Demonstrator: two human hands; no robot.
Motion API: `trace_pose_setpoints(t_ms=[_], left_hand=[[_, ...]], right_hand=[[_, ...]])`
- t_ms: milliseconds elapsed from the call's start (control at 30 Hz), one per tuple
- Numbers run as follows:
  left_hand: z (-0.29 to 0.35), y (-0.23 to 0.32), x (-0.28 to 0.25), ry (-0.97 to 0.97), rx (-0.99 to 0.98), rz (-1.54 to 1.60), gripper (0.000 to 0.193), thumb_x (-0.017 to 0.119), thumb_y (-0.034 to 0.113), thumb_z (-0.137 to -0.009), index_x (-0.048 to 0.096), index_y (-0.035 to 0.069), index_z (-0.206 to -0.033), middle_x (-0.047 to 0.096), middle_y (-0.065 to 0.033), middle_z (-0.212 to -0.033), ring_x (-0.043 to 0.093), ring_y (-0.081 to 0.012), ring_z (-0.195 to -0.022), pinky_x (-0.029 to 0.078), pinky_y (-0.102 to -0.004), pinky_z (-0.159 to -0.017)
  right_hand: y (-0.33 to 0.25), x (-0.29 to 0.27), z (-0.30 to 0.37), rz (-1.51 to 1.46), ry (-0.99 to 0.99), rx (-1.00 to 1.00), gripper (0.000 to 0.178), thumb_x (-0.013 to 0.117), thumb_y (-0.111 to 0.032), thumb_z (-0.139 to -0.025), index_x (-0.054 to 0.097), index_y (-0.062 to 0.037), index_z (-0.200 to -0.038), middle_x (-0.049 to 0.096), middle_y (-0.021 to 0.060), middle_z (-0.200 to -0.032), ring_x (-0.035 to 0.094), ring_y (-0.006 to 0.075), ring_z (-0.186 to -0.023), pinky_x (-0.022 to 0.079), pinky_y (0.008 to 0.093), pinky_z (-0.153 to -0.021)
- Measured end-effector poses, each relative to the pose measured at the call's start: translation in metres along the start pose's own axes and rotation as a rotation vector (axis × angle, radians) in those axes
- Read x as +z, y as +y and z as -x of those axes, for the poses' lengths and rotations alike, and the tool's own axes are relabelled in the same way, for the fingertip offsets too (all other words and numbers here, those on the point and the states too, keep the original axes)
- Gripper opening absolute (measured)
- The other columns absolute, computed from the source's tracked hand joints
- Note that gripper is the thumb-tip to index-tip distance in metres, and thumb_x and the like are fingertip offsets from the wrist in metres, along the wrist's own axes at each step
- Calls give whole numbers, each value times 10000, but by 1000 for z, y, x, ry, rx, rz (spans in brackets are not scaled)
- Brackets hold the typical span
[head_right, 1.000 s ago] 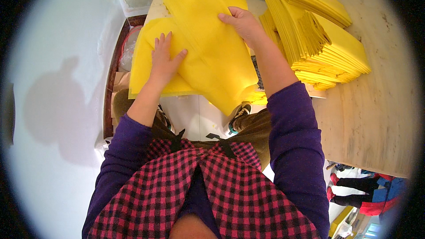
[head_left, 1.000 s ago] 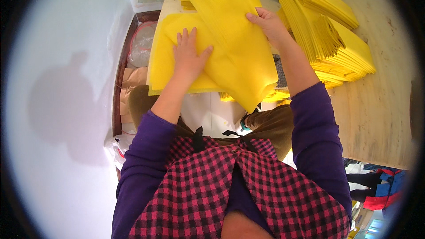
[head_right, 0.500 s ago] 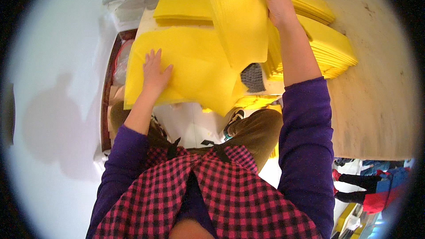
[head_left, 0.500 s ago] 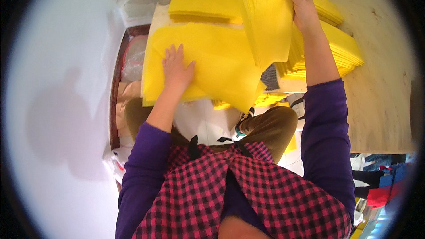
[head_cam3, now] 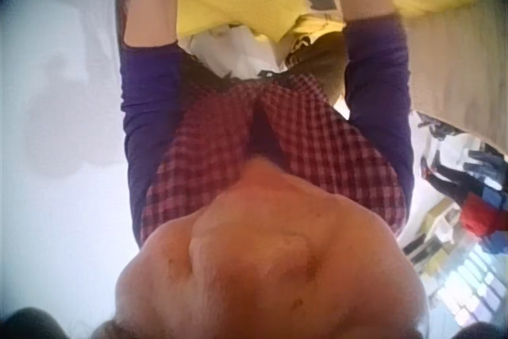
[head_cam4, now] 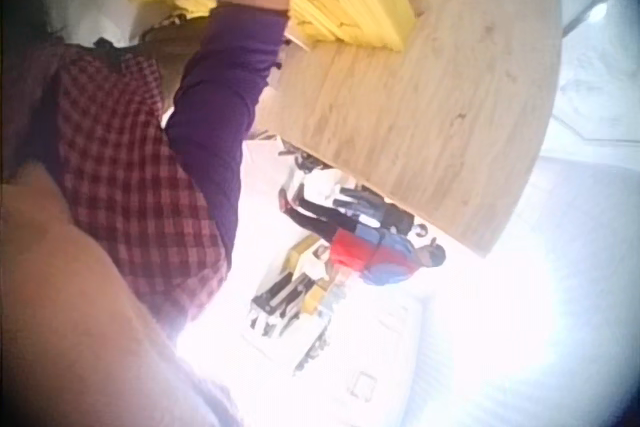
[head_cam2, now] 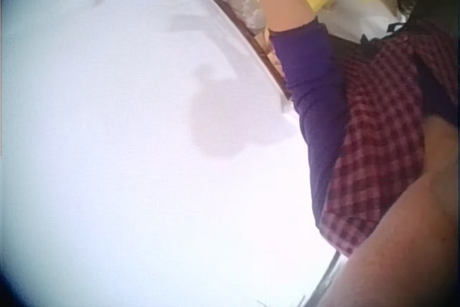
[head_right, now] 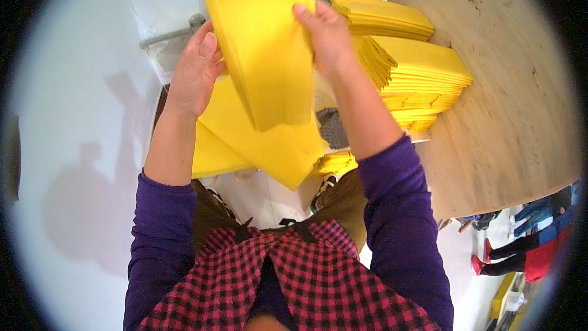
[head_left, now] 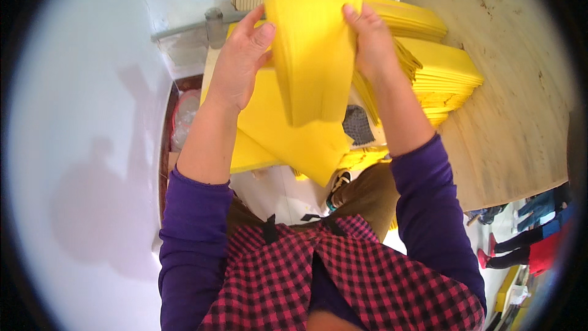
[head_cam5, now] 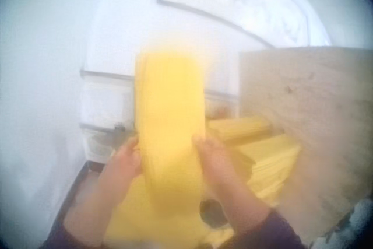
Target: The person sits on the floor and folds multiple yellow sheets by hand, aligning edges and stacking them into a neat pile. The person repeatedly picks up sheets, folds them, and places them on top of the growing stack.
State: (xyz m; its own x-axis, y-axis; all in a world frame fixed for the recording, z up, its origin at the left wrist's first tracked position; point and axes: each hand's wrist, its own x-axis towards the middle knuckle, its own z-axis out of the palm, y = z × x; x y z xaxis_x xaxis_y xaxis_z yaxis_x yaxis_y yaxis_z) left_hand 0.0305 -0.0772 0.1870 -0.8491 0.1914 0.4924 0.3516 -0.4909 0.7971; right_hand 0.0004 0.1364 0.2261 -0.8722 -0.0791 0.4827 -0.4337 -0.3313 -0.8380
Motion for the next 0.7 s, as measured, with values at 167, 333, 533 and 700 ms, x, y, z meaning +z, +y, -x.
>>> trace_pose_setpoints(t_ms=[167,333,533,700], left_hand=[[-2,18,19,52,-88,62,386,574,143,-917,467,-19,-1250,564,-97,-1208,561,-194,-1067,443,-320,-920],[21,5,45,69,-102,296,360,542,122,-928,462,0,-1257,555,-99,-1226,557,-221,-1093,450,-356,-935],[51,-11,92,67,-230,482,380,533,118,-933,433,31,-1289,530,-94,-1262,536,-237,-1129,443,-389,-955],[69,-35,121,3,-281,561,389,543,120,-929,430,41,-1293,518,-94,-1278,522,-237,-1148,437,-392,-966]], right_hand=[[12,16,26,-48,0,161,190,582,-141,-915,607,-10,-1051,667,58,-958,637,137,-798,526,282,-734],[-3,3,53,-2,-46,251,218,572,-151,-923,597,2,-1078,661,67,-980,636,141,-835,524,286,-747],[-37,-39,113,-18,-84,341,300,572,-179,-927,550,-2,-1168,629,76,-1083,618,138,-932,507,292,-824],[-44,-78,187,4,-43,417,349,593,-144,-909,529,-4,-1222,616,60,-1134,601,122,-973,487,281,-860]])
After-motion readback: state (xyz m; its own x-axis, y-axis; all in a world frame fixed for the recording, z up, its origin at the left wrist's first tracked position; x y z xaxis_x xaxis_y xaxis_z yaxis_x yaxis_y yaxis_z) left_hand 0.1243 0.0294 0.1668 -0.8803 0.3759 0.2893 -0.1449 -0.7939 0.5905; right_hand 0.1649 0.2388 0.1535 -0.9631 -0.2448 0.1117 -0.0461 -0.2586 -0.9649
